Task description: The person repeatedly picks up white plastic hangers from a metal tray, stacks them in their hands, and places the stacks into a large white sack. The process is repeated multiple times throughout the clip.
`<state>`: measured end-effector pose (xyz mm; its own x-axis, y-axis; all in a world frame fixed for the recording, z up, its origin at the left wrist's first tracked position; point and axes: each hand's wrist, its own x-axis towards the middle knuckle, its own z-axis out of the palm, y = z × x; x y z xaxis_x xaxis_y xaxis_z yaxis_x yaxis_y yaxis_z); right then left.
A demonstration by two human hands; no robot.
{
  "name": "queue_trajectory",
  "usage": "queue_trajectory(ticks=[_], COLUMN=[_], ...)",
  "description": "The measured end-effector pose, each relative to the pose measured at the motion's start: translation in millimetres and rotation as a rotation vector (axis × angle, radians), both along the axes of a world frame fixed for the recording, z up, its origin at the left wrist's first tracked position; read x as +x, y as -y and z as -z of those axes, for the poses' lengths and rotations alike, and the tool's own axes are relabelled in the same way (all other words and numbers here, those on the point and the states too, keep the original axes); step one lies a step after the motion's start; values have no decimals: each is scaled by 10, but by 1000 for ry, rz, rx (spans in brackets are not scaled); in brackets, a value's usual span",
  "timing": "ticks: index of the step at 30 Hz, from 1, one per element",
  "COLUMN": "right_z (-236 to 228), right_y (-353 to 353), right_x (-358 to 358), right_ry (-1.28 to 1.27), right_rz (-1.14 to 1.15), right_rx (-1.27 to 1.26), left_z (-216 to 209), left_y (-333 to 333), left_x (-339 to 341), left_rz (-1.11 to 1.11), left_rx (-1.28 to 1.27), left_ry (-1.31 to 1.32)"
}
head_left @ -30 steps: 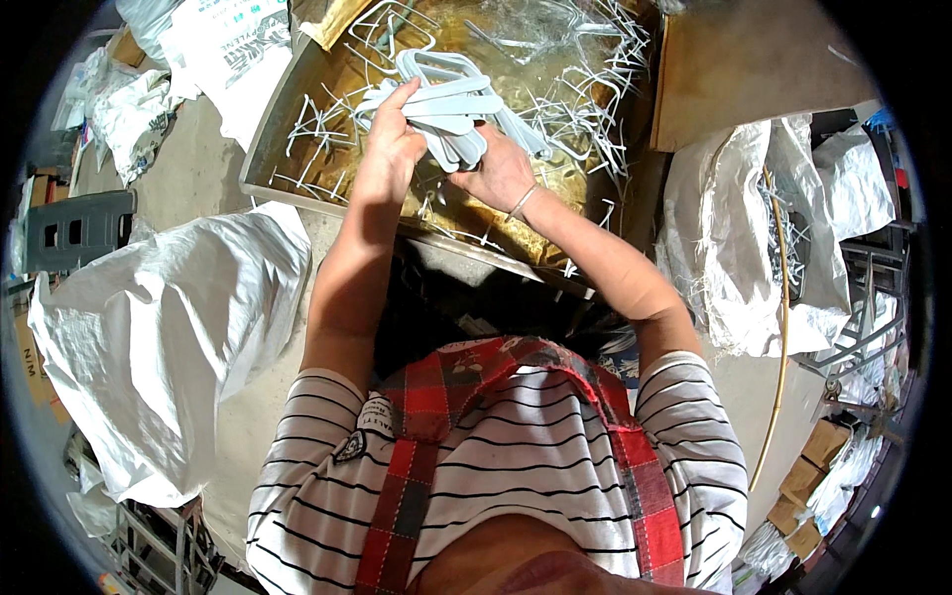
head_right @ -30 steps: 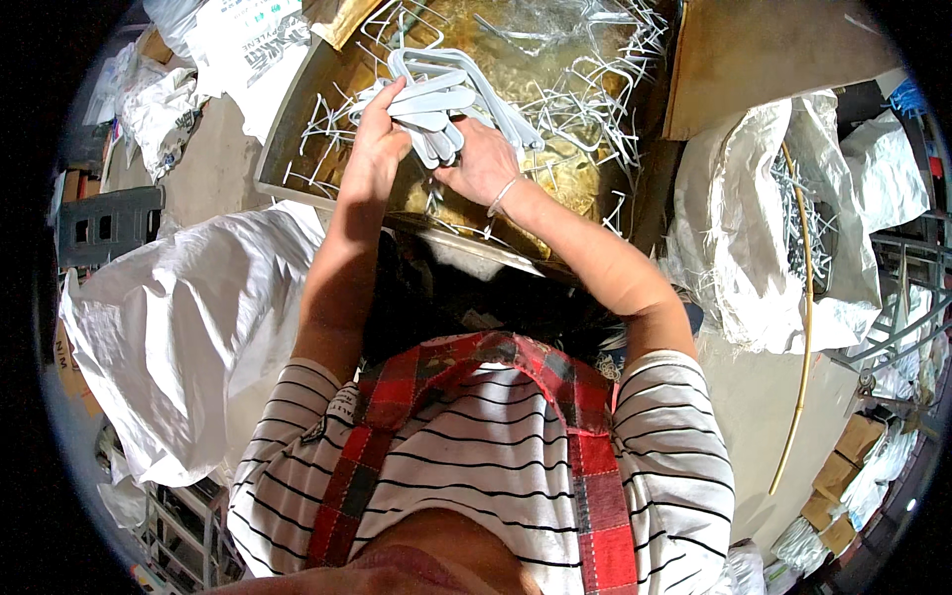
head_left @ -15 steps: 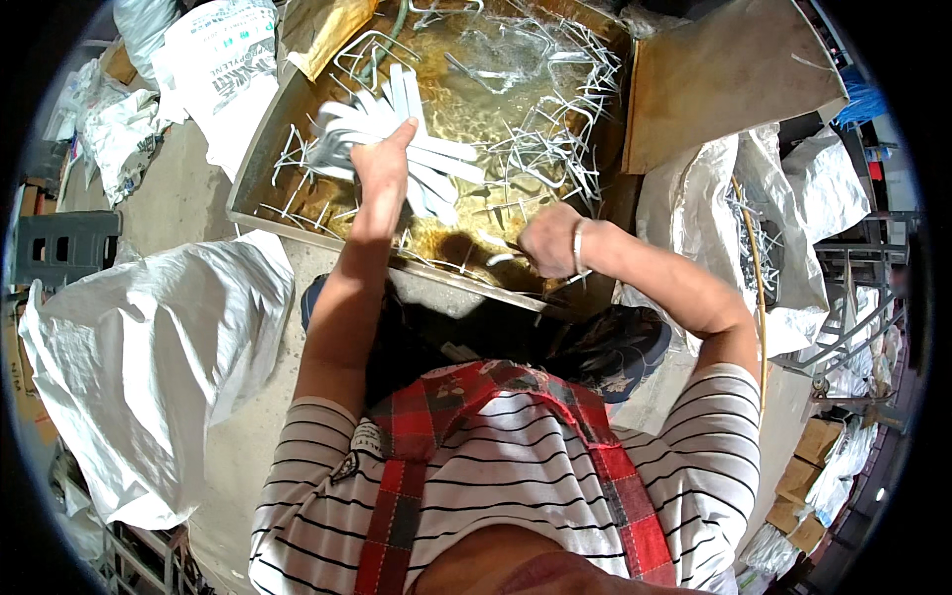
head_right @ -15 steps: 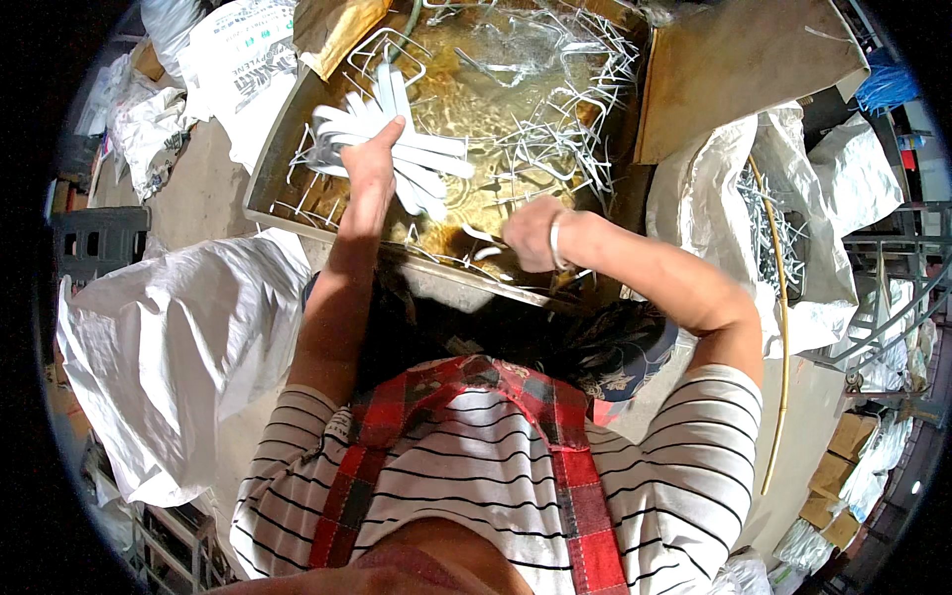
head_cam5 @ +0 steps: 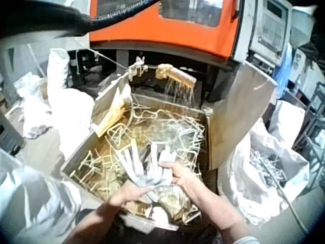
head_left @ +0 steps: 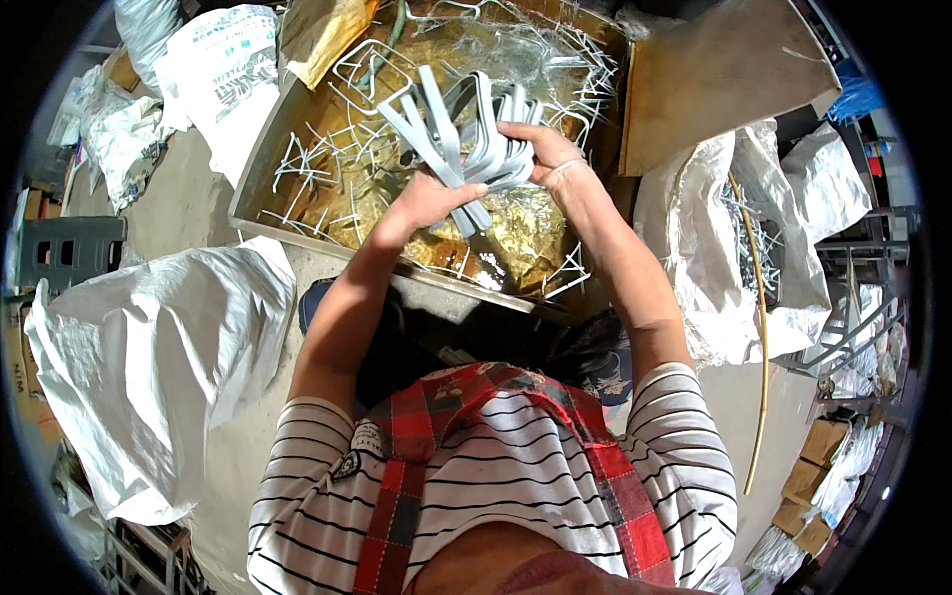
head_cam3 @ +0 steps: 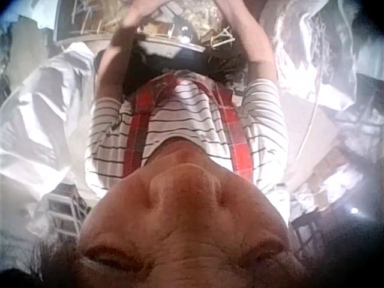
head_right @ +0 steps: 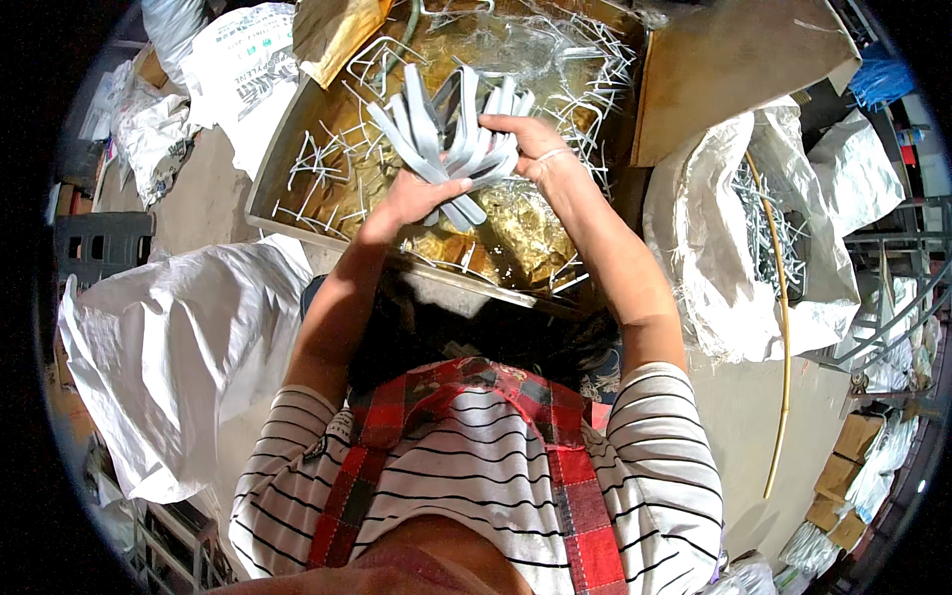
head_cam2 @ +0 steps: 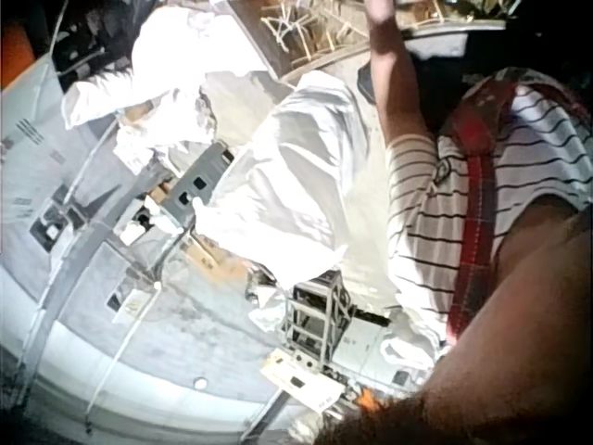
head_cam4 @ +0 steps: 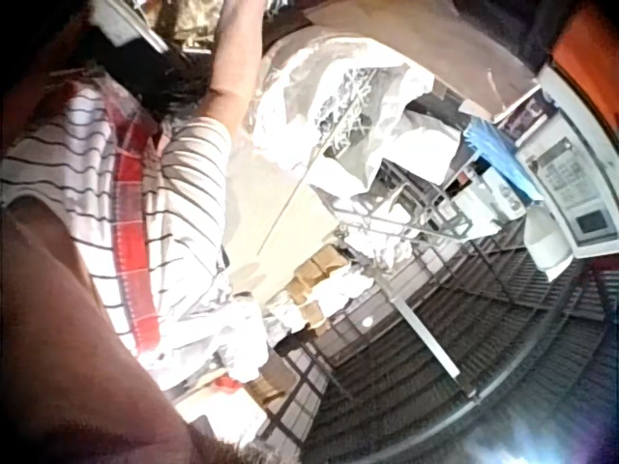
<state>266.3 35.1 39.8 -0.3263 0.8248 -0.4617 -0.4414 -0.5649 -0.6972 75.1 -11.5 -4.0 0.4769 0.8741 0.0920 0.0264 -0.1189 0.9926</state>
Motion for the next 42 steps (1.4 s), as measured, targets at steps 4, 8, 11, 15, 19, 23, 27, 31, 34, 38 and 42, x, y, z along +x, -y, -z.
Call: queue_trajectory(ticks=[4, 8, 11, 15, 19, 23, 27, 31, 34, 38, 42], right_z=[114, 292, 205, -350, -457, -79, 27, -98, -213, 643, 515], right_y=[34, 79, 170, 462, 731, 888, 967, 898, 632, 209, 544], right_x=[77, 421, 680, 518, 108, 8, -5, 25, 252, 402, -193], right_ry=[-149, -199, -228, 230, 921, 911, 855, 890, 693, 597, -26], right_rz=[36, 88, 135, 90, -531, -933, -862, -790, -311, -299, -289], right_rx=[-10, 66, 144, 337, 767, 860, 883, 957, 662, 408, 45], left_z=[54, -137, 19, 192, 95, 85, 55, 30, -78, -237, -237], left_y=[-5, -78, -269, -387, -298, -228, -238, -187, -136, 13, 49], left_x=[31, -62, -185, -412, -350, -247, -271, -285, -377, -256, -318], left_rz=[-58, -224, -629, -799, -195, -36, -90, -229, -224, -42, 397], left_rx=[49, -146, -320, -499, -778, -831, -749, -662, -700, -752, -669], left_ry=[96, 345, 520, 533, 873, 948, 916, 838, 751, 926, 1178])
